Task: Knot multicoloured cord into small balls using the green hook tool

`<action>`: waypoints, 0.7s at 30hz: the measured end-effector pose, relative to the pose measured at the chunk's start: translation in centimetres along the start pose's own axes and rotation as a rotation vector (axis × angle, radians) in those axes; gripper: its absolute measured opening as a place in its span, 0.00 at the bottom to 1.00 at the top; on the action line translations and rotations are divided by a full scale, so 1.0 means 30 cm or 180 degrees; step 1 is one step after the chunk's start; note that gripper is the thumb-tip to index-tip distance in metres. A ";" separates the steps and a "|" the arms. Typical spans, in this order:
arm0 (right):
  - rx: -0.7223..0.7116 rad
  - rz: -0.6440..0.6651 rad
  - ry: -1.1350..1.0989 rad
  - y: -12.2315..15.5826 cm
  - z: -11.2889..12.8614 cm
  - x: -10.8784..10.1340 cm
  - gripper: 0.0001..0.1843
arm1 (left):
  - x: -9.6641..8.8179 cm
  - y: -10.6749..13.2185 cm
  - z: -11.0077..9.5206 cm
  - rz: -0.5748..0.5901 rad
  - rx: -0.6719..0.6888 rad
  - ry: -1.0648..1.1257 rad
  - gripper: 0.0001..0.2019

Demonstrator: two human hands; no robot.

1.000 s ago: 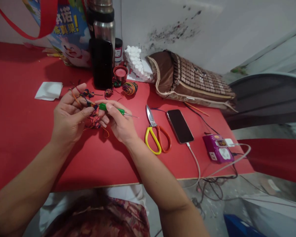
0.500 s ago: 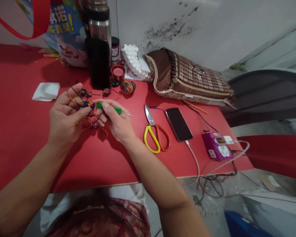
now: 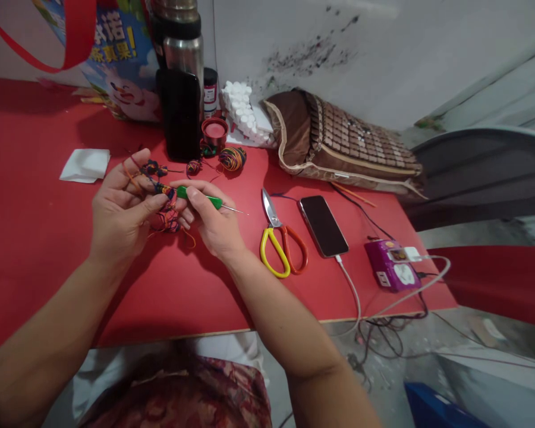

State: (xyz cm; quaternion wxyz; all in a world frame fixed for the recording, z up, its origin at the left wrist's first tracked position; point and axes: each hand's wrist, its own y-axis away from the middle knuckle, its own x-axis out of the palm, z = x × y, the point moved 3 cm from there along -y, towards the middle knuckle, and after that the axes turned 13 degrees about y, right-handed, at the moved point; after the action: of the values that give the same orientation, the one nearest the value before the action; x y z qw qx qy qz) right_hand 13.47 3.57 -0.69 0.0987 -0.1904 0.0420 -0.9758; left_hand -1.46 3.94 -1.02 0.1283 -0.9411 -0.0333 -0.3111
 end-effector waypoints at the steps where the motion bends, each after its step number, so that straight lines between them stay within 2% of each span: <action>1: -0.0016 -0.0006 0.0038 -0.001 -0.003 -0.002 0.13 | 0.001 0.000 -0.001 0.0009 -0.0015 0.0018 0.30; 7: -0.0221 0.0034 0.0360 0.000 -0.020 -0.008 0.15 | 0.003 -0.004 -0.003 -0.0091 -0.0118 -0.0003 0.28; 12: -0.0366 -0.0086 0.0750 0.006 -0.025 -0.012 0.18 | 0.008 -0.005 -0.003 -0.0157 -0.0233 0.0028 0.29; 16: -0.0484 -0.0035 0.0801 0.007 -0.024 -0.013 0.16 | 0.010 -0.010 -0.007 -0.0074 -0.0391 -0.0037 0.28; 21: -0.0391 -0.0062 0.1016 0.008 -0.030 -0.021 0.19 | -0.003 -0.023 0.001 -0.0095 -0.0508 -0.0066 0.27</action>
State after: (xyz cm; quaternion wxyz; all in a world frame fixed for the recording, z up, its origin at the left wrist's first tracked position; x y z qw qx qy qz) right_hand 13.74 3.52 -1.79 0.0694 -0.0390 0.1148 -0.9902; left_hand -1.61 4.62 -0.94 0.0478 -0.9509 -0.0237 -0.3049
